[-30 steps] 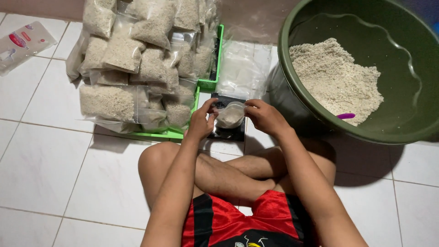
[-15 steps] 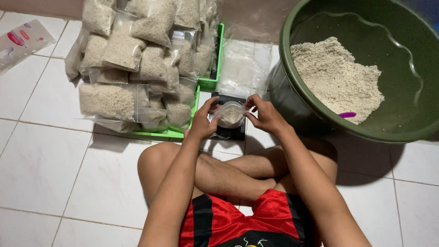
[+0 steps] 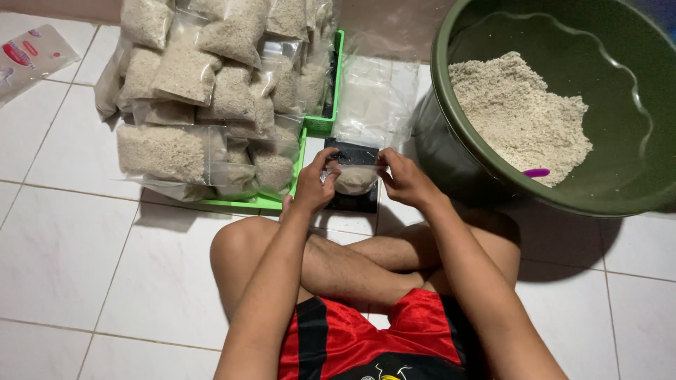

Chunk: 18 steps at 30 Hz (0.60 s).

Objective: A person is manually packaging a granular food product by scooping it from a large basin into small plastic bags, weighing them on a digital scale, and stacking them.

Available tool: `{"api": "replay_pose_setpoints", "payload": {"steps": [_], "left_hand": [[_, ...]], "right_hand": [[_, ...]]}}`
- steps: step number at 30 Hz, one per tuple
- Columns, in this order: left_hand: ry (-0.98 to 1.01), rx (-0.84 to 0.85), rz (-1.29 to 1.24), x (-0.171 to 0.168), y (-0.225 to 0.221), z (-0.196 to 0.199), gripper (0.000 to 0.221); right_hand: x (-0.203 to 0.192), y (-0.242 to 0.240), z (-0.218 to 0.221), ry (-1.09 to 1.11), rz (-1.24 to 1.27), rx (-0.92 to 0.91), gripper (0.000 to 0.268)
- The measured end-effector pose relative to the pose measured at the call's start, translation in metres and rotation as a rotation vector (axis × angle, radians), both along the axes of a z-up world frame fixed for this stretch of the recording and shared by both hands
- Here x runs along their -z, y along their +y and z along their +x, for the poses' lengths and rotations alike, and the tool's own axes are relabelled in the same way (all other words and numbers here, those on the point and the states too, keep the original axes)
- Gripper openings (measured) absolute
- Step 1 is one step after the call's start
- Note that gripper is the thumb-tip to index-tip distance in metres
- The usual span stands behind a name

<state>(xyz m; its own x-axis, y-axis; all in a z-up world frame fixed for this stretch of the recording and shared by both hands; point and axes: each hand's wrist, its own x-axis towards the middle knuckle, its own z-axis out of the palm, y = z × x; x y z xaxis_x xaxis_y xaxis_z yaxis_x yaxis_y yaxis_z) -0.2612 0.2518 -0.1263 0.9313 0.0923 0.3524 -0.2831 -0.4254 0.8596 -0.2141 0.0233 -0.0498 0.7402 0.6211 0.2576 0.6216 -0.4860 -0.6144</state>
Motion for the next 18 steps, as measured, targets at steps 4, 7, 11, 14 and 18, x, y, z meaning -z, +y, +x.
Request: {"api": "replay_pose_setpoints", "payload": {"steps": [4, 7, 11, 14, 18], "left_hand": [[0.017, 0.006, -0.019, 0.001, -0.001, 0.001, 0.052], [0.016, -0.005, -0.024, 0.001, -0.002, 0.001, 0.048], [0.030, 0.032, -0.060, -0.003, 0.000, 0.001, 0.048], [0.039, 0.065, -0.101, -0.005, -0.004, 0.002, 0.053], [0.060, 0.091, -0.089, 0.001, -0.005, 0.002, 0.058]], "right_hand": [[-0.008, 0.004, -0.001, -0.043, -0.023, -0.019, 0.033], [-0.015, 0.010, -0.003, -0.090, -0.017, -0.085, 0.048], [-0.009, 0.013, -0.001, -0.055, 0.009, -0.057, 0.046], [-0.002, 0.014, 0.002, -0.048, -0.005, -0.034, 0.046], [0.007, 0.015, 0.006, -0.018, 0.004, -0.030, 0.047]]}}
